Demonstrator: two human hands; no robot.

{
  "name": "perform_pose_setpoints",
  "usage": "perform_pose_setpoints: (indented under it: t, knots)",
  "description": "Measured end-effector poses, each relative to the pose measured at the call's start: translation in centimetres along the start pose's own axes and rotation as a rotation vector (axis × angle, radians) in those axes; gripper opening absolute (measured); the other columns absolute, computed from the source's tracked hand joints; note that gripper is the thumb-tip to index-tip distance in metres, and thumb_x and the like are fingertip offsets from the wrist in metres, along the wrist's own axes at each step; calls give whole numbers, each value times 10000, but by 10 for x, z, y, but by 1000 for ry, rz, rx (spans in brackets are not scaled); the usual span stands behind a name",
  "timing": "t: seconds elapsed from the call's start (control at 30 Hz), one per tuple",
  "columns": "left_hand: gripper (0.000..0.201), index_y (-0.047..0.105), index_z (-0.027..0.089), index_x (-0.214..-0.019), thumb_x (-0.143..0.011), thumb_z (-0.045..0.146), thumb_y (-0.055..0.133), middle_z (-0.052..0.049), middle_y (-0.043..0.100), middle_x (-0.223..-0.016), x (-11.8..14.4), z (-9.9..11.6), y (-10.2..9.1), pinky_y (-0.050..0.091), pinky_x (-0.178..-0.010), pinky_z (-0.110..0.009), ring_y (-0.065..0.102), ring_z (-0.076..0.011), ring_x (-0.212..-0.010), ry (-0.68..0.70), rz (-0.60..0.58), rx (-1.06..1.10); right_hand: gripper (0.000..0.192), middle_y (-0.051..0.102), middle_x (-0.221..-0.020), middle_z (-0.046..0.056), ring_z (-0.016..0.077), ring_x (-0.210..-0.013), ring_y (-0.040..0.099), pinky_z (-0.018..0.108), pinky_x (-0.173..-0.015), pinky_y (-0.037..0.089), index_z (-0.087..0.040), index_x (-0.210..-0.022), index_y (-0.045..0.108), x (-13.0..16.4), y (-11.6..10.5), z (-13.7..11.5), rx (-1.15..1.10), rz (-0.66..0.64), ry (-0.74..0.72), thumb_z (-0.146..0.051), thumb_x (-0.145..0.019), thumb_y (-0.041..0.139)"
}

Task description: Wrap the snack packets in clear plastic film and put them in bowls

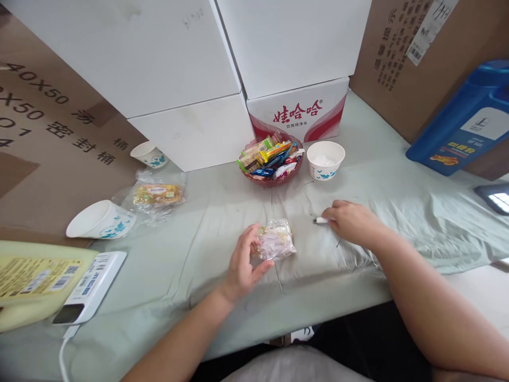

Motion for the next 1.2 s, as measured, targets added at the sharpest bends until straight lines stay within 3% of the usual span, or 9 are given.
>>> perform_pose_setpoints:
  t: [0.07, 0.17, 0.27, 0.33, 0.6, 0.7, 0.83, 1.0, 1.2]
  knots:
    - [512, 474, 208, -1354, -900, 402, 609, -139, 582, -1201, -2, -6, 1, 559, -692, -292, 622, -176, -883, -136, -37, 59, 236, 674, -953, 117, 271, -904, 629, 406, -788, 489, -187, -1011, 715, -3, 1, 4, 6, 99, 56, -219, -912, 504]
    - [149, 667, 198, -1009, -904, 275, 594, -77, 630, -1002, -7, -7, 1, 520, -649, -238, 627, -151, -837, -245, -45, 188, 418, 612, -1222, 166, 301, -1140, 548, 465, -962, 458, -154, -1230, 616, -3, 1, -37, -200, 297, -155, -429, -923, 550]
    - [96, 652, 179, -867, -889, 250, 591, -65, 657, -932, -11, -8, -2, 517, -752, -264, 637, -162, -887, -340, -4, 367, 694, 523, -1375, 159, 326, -1205, 502, 486, -984, 458, -173, -1404, 469, 1, 11, -91, -311, 232, -444, -521, -833, 654]
    - [101, 623, 177, -847, -873, 271, 595, -65, 679, -935, -13, -14, -8, 511, -764, -271, 643, -165, -886, -446, 12, 475, 460, 581, -1311, 114, 306, -1126, 547, 462, -942, 477, -235, -1329, 547, 1, 17, -106, -288, 188, -469, -350, -888, 609]
    - [39, 549, 191, -705, -681, 167, 530, -13, 651, -765, -15, -78, -67, 450, -639, -256, 576, -141, -672, -772, 75, 128, 89, 656, -914, 64, 235, -888, 622, 411, -781, 536, -232, -918, 577, -6, 3, -45, -511, 491, -80, -205, -891, 497]
    - [159, 564, 200, -747, -645, 112, 479, -41, 647, -848, -15, -78, -85, 467, -681, -302, 589, -178, -752, -634, 207, -207, 219, 636, -1044, 99, 283, -1003, 613, 469, -837, 524, -223, -1039, 557, -2, -3, -37, -446, 584, 8, -195, -822, 549]
    - [261, 581, 192, -935, -727, 78, 471, -98, 634, -1031, -22, -40, -83, 465, -891, -401, 578, -238, -1030, -121, 404, -406, 438, 571, -1223, 135, 309, -1208, 516, 519, -984, 443, -230, -1262, 482, 5, -12, -58, -382, 720, -192, -149, -836, 544]
    - [316, 566, 160, -1188, -880, 227, 552, -105, 689, -1023, -28, -9, -52, 396, -966, -476, 572, -279, -1063, 37, 6, -516, 577, 593, -1233, 182, 316, -1114, 541, 471, -862, 467, -156, -1429, 380, -2, 5, -81, -231, 447, -326, -330, -913, 570]
    - [142, 660, 202, -814, -909, 240, 561, -5, 654, -720, -3, 37, -24, 463, -719, -324, 609, -187, -756, 113, -724, -251, 251, 631, -746, 56, 213, -794, 541, 384, -773, 388, -188, -891, 687, 7, 4, -98, -158, 227, -547, -364, -950, 518]
Point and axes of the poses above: each hand's wrist, its own x-axis away from the middle knuckle, its own y-axis out of the palm, z = x × y, the point moved 4 cm from there along -x, towards the middle knuckle
